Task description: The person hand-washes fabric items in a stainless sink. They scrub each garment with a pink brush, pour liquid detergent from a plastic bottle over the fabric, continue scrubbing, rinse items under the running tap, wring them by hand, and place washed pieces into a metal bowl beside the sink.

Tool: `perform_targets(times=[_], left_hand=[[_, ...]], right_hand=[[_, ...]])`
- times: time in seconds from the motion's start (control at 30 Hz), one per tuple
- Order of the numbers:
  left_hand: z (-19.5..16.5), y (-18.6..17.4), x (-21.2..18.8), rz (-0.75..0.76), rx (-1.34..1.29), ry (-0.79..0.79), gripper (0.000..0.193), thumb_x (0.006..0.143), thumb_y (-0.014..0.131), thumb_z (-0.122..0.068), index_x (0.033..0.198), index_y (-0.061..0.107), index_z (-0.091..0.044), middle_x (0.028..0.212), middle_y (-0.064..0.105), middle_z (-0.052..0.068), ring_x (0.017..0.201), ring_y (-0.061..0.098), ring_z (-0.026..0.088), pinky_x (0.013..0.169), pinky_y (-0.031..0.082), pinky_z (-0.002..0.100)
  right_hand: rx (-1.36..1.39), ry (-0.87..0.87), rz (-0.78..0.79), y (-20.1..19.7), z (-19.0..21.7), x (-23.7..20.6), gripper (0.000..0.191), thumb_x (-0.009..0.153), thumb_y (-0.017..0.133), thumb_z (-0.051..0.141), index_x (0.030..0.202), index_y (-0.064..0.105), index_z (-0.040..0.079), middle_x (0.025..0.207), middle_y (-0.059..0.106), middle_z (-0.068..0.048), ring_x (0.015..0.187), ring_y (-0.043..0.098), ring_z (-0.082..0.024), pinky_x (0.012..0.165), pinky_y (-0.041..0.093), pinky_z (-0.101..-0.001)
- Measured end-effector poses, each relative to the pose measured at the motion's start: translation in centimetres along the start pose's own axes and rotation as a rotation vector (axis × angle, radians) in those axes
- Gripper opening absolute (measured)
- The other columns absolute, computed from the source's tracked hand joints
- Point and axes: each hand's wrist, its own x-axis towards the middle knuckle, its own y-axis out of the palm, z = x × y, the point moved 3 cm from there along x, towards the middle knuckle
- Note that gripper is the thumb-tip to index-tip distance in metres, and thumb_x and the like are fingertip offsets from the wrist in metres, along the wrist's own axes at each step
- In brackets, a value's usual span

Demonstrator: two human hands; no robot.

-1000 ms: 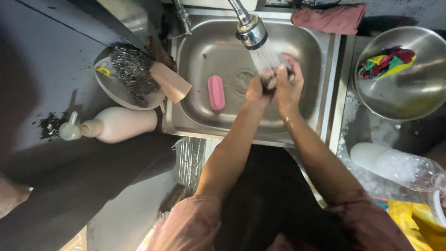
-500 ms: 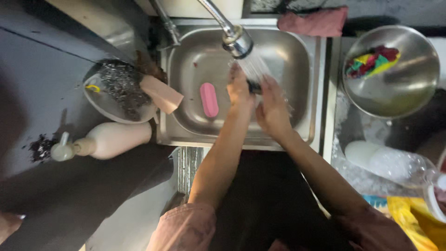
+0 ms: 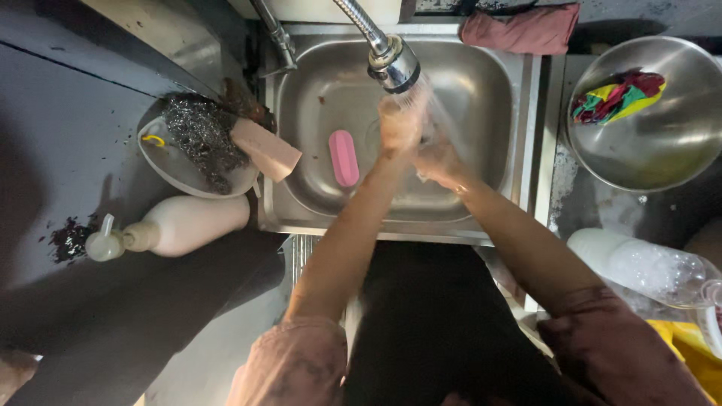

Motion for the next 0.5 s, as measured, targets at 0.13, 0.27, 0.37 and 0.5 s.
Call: perform_targets(times=[0.13, 0.27, 0.37, 0.5], left_hand=[[-1.6, -1.1, -0.6, 0.157, -0.028, 0.011, 0.022, 0.086, 0.075, -0.015, 0.104, 0.063, -0.01, 0.078, 0.066, -0.002, 0.061, 0.061, 0.008, 0.051, 0.05, 0.029], [-0.8, -2.8, 0.5, 0.157, -0.031, -0.037, 0.01, 0.097, 0.07, -0.014, 0.099, 0.066, -0.005, 0.083, 0.062, 0.005, 0.061, 0.059, 0.017, 0.052, 0.045, 0.035], [-0.3, -3.9, 1.5, -0.061, 0.461, 0.299, 0.018, 0.106, 0.063, -0.019, 0.099, 0.07, -0.003, 0.09, 0.064, 0.009, 0.071, 0.064, 0.021, 0.064, 0.052, 0.037], [-1.5, -7.8, 2.5, -0.435, 0.511, 0.52, 0.019, 0.107, 0.058, -0.022, 0.103, 0.068, -0.006, 0.093, 0.067, 0.01, 0.084, 0.063, 0.022, 0.076, 0.053, 0.037]], right_hand=[[-0.03, 0.47, 0.135, 0.9, 1.2, -1.3, 0.023, 0.091, 0.075, 0.026, 0.091, 0.058, 0.011, 0.062, 0.05, 0.001, 0.043, 0.041, -0.012, 0.037, 0.027, -0.031], [0.538, 0.598, 0.372, 3.2, 2.1, -3.5, 0.025, 0.09, 0.07, 0.012, 0.076, 0.049, 0.013, 0.055, 0.041, 0.004, 0.042, 0.032, -0.008, 0.038, 0.021, -0.0293], [0.686, 0.695, 0.377, 4.8, 1.0, -4.1, 0.016, 0.093, 0.062, 0.013, 0.079, 0.053, 0.014, 0.055, 0.036, 0.006, 0.041, 0.027, -0.008, 0.039, 0.019, -0.0291], [0.459, 0.787, 0.239, 2.2, -1.4, -4.6, 0.016, 0.099, 0.062, 0.02, 0.088, 0.052, 0.014, 0.057, 0.033, 0.005, 0.043, 0.027, -0.009, 0.038, 0.021, -0.0306]])
